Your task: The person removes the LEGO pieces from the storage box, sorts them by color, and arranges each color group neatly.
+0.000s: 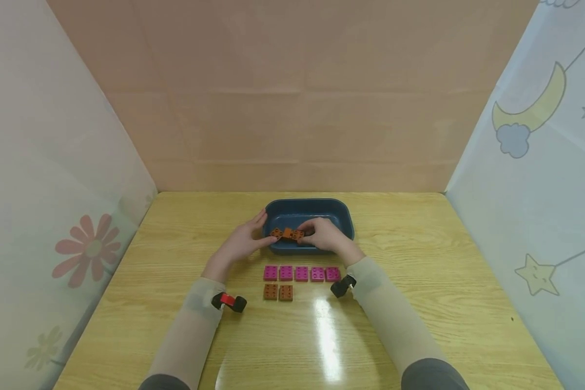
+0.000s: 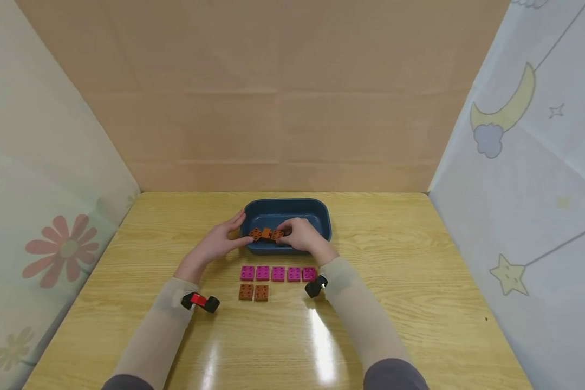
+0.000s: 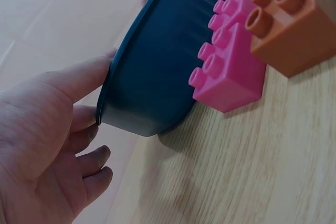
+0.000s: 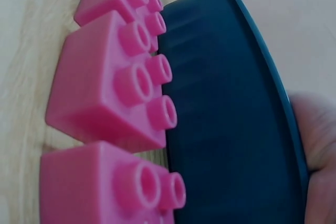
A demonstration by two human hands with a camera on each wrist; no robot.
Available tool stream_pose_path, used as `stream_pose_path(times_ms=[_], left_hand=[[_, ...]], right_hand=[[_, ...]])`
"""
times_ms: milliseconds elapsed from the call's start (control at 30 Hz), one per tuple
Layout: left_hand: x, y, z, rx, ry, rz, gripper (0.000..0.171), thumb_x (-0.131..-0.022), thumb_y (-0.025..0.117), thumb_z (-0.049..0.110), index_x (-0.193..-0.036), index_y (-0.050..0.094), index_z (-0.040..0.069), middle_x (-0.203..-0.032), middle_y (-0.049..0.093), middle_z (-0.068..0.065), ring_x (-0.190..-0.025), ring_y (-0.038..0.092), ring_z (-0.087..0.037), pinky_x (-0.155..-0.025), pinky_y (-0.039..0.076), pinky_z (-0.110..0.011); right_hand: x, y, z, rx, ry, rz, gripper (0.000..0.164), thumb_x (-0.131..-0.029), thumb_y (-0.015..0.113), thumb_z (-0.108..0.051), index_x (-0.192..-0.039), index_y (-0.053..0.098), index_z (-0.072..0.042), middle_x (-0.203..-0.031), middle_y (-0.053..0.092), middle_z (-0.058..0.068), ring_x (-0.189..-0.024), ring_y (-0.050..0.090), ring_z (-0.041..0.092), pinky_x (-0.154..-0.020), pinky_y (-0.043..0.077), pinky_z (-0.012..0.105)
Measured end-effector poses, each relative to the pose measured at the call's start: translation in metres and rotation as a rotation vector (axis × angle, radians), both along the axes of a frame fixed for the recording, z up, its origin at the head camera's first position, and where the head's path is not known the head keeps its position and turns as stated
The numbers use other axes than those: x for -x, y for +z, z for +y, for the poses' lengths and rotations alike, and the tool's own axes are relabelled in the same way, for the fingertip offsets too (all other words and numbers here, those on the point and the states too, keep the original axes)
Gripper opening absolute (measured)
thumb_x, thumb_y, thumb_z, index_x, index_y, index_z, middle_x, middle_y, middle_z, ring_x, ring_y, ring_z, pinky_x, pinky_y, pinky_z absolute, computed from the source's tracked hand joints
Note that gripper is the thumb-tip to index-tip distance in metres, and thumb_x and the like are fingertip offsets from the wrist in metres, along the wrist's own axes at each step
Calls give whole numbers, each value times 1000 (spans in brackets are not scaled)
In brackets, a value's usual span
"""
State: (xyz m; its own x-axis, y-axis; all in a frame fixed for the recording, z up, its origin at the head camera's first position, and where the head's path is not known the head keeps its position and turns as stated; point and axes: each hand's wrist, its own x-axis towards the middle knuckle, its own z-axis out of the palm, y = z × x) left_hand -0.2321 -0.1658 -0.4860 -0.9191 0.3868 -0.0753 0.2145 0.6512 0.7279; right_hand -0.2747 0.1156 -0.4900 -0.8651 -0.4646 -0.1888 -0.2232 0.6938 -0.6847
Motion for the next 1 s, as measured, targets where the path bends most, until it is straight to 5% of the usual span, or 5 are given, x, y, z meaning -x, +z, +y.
stream_pose_path(times_ms=[367, 467, 567, 833, 1000], left_hand=[[3, 1, 0, 9, 29, -23, 94, -102, 71, 53, -171, 21, 13, -180, 11, 0, -159, 28, -34, -103, 51, -49], [3, 1, 0, 14, 33, -41, 95, -101, 72, 53, -172, 21, 15, -179, 10, 4, -122, 66, -38, -79, 58, -43], [2, 2, 1, 9, 37, -60, 94, -102, 72, 51, -172, 21, 16, -179, 10, 6, -76, 68, -37, -57, 53, -38], [2, 1, 2, 60, 28, -21, 93, -102, 71, 54, -171, 24, 15, -180, 13, -1, -131, 62, -38, -94, 55, -52], [3, 2, 2, 64, 33, -24, 93, -101, 72, 53, -171, 23, 16, -179, 15, -5, -156, 34, -40, -124, 32, -59]], right_hand=[[1, -1, -1, -3, -11, 36, 38, -102, 77, -25, -136, 73, -8, -123, 75, 7, -113, 70, 24, -95, 59, 44], [-1, -1, -1, -2, -12, 54, 39, -103, 76, -26, -137, 73, -7, -124, 75, 7, -112, 70, 24, -94, 59, 44], [-3, -1, 0, 16, -16, 77, 40, -103, 76, -26, -137, 72, -6, -125, 75, 8, -111, 71, 24, -94, 60, 43], [-8, 1, 4, 100, -30, 134, 39, -102, 76, -26, -136, 73, -7, -125, 75, 8, -109, 72, 22, -93, 61, 43], [-10, 4, 4, 148, -7, 167, 37, -102, 76, -26, -135, 74, -9, -126, 75, 6, -108, 73, 20, -93, 61, 42]])
